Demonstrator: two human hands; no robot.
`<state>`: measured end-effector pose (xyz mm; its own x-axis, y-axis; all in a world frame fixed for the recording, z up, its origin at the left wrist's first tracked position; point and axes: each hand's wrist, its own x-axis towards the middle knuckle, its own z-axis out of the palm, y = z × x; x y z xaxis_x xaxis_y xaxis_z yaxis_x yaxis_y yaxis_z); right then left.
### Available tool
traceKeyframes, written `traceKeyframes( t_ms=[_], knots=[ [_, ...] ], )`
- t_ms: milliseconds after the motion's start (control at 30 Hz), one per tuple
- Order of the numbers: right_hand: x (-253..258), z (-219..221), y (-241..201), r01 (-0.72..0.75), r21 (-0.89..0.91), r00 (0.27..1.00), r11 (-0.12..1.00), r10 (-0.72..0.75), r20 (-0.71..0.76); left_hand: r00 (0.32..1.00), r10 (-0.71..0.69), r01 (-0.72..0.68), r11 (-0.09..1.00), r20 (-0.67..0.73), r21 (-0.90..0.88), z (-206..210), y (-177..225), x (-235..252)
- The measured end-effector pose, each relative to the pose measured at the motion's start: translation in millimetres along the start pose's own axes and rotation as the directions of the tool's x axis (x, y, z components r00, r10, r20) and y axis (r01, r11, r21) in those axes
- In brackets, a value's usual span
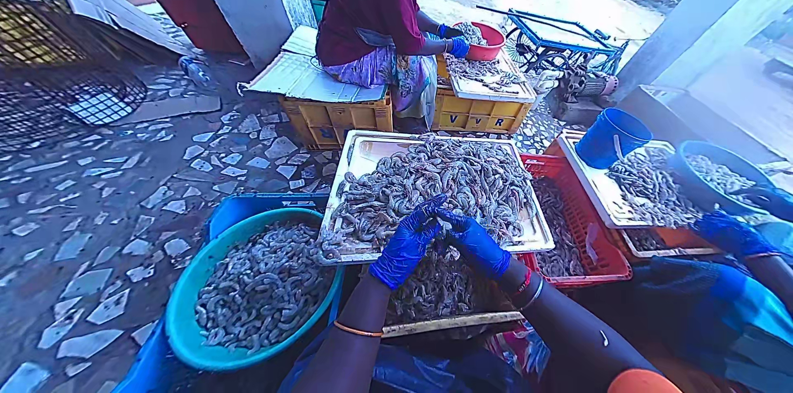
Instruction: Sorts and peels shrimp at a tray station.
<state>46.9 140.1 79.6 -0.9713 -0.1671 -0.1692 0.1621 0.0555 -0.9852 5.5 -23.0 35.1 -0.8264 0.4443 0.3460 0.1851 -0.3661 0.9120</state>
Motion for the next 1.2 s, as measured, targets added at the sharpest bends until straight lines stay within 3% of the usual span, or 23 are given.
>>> traceKeyframes(
  t_ms=[100,200,233,267,300,333,367,433,500,567,733,800,833,867,933,1067,1133,1200],
  knots=[
    [-6.8,-0.6,-13.0,0.012,-0.389,0.994,0.921,0.033,0.109,0.995,-0.025,0.018,0.997,-0.097,-0.073,-1.7,1.6,2.0],
    [-13.3,-6.2,-14.0,0.069,-0.309,0.956,0.948,0.026,0.293,0.907,-0.069,-0.017,0.979,-0.415,-0.201,-9.5,7.9,0.8],
    [-11.5,-8.2,-9.6,0.063,-0.315,0.94,0.947,0.05,0.337,0.843,-0.078,-0.066,0.967,-0.531,-0.246,-14.9,15.1,1.6],
    [-8.1,-10.3,-1.1,0.076,-0.449,0.925,0.89,0.105,0.366,0.775,-0.081,-0.127,0.951,-0.627,-0.281,-22.9,22.0,0.5],
    [-2.8,-11.8,8.0,0.109,-0.668,0.908,0.736,0.201,0.368,0.699,-0.091,-0.188,0.934,-0.71,-0.305,-32.5,27.5,-0.8],
    [4.0,-11.4,18.4,0.141,-0.856,0.898,0.498,0.3,0.322,0.602,-0.122,-0.26,0.905,-0.789,-0.338,-43.3,30.5,-1.8],
    [11.3,-9.3,28.9,0.12,-0.939,0.912,0.321,0.338,0.233,0.507,-0.175,-0.318,0.872,-0.844,-0.372,-54.4,31.9,-3.6],
    [29.2,-10.6,31.7,-0.04,-0.969,0.956,0.246,0.293,0.035,0.366,-0.319,-0.379,0.807,-0.874,-0.453,-70.9,29.2,-7.7],
    [55.9,-18.3,29.8,-0.116,-0.97,0.987,0.212,0.138,-0.087,0.274,-0.443,-0.333,0.789,-0.854,-0.516,-70.7,22.9,-3.1],
    [86.7,-24.9,37.1,-0.122,-0.982,0.992,0.142,0.043,-0.117,0.336,-0.483,-0.196,0.804,-0.809,-0.561,-59.8,21.3,6.0],
    [128.6,-17.7,71.6,-0.071,-0.997,0.997,0.027,0.037,-0.07,0.541,-0.521,0.27,0.851,-0.661,-0.45,-41.4,13.2,17.0],
    [124.8,-18.0,71.7,-0.079,-0.997,0.996,0.023,-0.03,-0.08,0.661,-0.456,0.417,0.883,-0.596,-0.214,-37.1,4.8,16.3],
    [117.8,-17.5,64.8,-0.091,-0.995,0.994,0.044,-0.048,-0.093,0.738,-0.395,0.476,0.879,-0.547,0.007,-37.3,-1.1,14.9],
    [107.9,-17.0,54.3,-0.102,-0.992,0.993,0.076,-0.049,-0.106,0.798,-0.351,0.522,0.808,-0.491,0.271,-36.8,-7.5,14.7],
    [84.8,-14.7,30.4,-0.113,-0.977,0.993,0.182,0.036,-0.108,0.846,-0.367,0.532,0.524,-0.387,0.665,-28.7,-17.8,17.0],
    [56.2,-19.6,11.3,-0.166,-0.807,0.965,0.567,0.26,-0.015,0.899,-0.353,0.379,0.336,-0.258,0.862,2.9,-29.3,19.0],
    [53.3,-24.0,8.6,-0.195,-0.804,0.949,0.563,0.315,-0.009,0.918,-0.32,0.309,0.202,-0.236,0.929,11.8,-33.3,18.3],
    [50.9,-27.5,0.3,-0.202,-0.877,0.929,0.435,0.37,-0.03,0.93,-0.303,0.255,0.119,-0.209,0.96,19.4,-36.8,15.6]
  ],
)
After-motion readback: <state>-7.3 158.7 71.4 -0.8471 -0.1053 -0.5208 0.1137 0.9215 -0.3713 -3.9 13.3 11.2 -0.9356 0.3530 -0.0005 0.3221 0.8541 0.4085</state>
